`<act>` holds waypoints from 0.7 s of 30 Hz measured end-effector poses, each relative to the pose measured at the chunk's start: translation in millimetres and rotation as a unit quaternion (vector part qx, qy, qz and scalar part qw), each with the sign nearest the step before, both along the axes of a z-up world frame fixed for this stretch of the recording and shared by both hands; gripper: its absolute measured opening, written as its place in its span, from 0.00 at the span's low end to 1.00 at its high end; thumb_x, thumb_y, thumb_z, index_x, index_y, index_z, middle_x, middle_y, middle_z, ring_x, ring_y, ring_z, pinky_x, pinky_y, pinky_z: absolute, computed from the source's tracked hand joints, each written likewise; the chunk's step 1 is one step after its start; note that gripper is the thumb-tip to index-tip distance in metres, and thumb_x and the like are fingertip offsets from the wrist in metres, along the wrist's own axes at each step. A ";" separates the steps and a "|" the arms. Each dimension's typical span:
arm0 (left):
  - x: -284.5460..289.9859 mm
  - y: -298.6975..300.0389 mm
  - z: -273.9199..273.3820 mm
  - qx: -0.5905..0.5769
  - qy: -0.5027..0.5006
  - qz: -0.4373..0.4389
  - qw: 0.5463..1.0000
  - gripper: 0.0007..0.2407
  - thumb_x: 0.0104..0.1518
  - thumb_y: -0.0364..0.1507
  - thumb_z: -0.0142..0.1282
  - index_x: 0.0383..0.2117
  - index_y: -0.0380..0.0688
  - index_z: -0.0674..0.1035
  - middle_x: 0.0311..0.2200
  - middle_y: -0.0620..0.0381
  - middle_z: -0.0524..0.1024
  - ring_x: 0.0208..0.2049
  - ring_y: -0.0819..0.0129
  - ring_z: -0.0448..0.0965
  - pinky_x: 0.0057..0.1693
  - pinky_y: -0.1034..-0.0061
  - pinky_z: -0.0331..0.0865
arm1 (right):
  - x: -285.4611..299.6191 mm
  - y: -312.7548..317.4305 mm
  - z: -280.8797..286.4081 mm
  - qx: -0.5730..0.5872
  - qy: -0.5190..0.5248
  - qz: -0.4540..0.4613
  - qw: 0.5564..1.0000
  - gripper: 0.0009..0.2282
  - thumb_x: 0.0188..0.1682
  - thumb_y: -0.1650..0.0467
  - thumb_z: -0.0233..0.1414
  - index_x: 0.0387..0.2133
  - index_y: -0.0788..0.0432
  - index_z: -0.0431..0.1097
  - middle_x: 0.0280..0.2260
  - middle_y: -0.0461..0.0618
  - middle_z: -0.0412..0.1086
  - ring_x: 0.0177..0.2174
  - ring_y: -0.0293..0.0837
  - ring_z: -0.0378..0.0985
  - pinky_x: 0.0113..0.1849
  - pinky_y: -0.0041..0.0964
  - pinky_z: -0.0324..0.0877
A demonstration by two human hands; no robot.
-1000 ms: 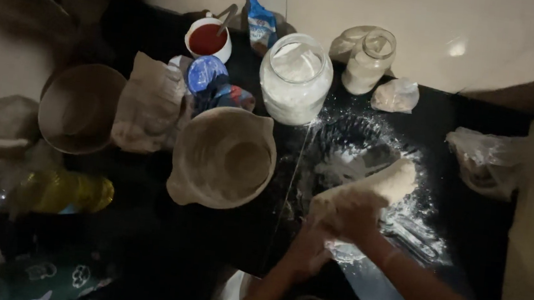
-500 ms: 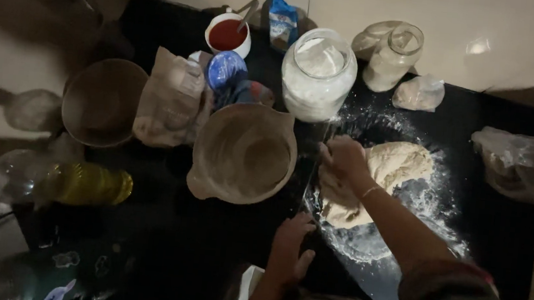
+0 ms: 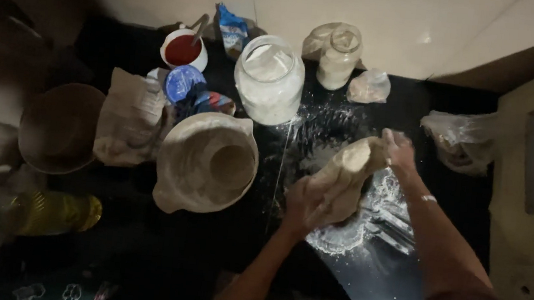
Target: Kneading dough on a floured surface.
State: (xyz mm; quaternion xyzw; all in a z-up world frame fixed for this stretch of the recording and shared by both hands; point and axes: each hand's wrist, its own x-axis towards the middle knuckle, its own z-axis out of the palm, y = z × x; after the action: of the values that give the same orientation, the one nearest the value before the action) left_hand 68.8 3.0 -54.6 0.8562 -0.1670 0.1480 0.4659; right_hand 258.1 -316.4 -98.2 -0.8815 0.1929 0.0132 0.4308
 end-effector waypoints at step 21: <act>-72.6 3.9 31.5 0.010 0.079 -0.112 0.990 0.31 0.55 0.32 0.48 0.69 0.36 0.60 0.67 0.29 0.56 0.67 0.28 0.54 0.68 0.42 0.49 | -65.3 181.4 72.2 -0.401 -0.146 0.141 0.893 0.30 0.56 0.51 0.46 0.05 0.51 0.67 0.11 0.51 0.65 0.15 0.53 0.69 0.22 0.50 0.62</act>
State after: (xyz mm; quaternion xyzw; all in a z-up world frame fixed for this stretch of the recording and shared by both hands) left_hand -3.7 6.9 -23.1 0.8457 -0.2264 0.0249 0.4826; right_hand 192.8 -135.0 -26.0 -0.9894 -0.0096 -0.1334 0.0573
